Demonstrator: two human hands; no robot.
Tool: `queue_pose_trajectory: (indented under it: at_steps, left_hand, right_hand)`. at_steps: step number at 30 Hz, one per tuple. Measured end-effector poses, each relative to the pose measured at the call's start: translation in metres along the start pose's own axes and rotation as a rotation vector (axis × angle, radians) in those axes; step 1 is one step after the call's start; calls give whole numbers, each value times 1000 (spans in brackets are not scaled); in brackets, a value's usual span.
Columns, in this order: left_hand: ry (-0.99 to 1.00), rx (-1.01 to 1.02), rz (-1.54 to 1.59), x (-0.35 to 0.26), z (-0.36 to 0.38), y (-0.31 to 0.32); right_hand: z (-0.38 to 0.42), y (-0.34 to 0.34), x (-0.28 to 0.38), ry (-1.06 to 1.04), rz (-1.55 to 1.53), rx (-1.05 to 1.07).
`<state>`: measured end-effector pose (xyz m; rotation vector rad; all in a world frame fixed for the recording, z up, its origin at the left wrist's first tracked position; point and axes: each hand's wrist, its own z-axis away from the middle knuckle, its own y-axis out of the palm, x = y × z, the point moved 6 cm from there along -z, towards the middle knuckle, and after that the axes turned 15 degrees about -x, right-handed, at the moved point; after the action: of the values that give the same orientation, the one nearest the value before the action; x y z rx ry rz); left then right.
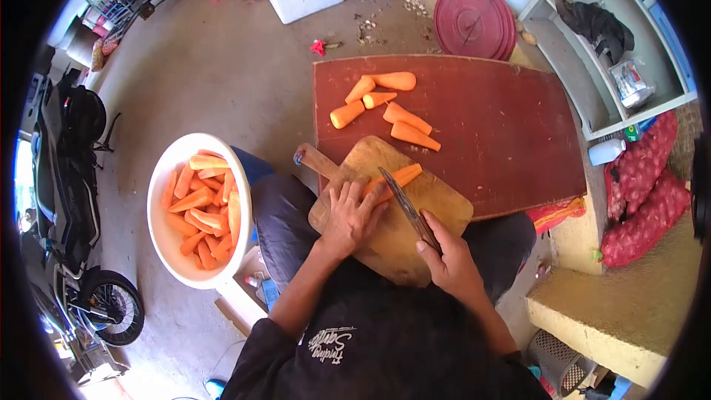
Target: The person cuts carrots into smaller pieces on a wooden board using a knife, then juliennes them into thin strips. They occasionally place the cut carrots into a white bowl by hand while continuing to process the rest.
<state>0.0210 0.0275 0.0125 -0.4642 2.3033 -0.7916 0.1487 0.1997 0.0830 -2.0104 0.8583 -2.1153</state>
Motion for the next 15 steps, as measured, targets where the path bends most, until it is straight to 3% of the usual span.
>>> queue_pose_trajectory:
  at_steps: [15]
  left_hand:
    - [132,52,-107,-3,-3,4]
  right_hand:
    - [0,-2,20,-27,198,65]
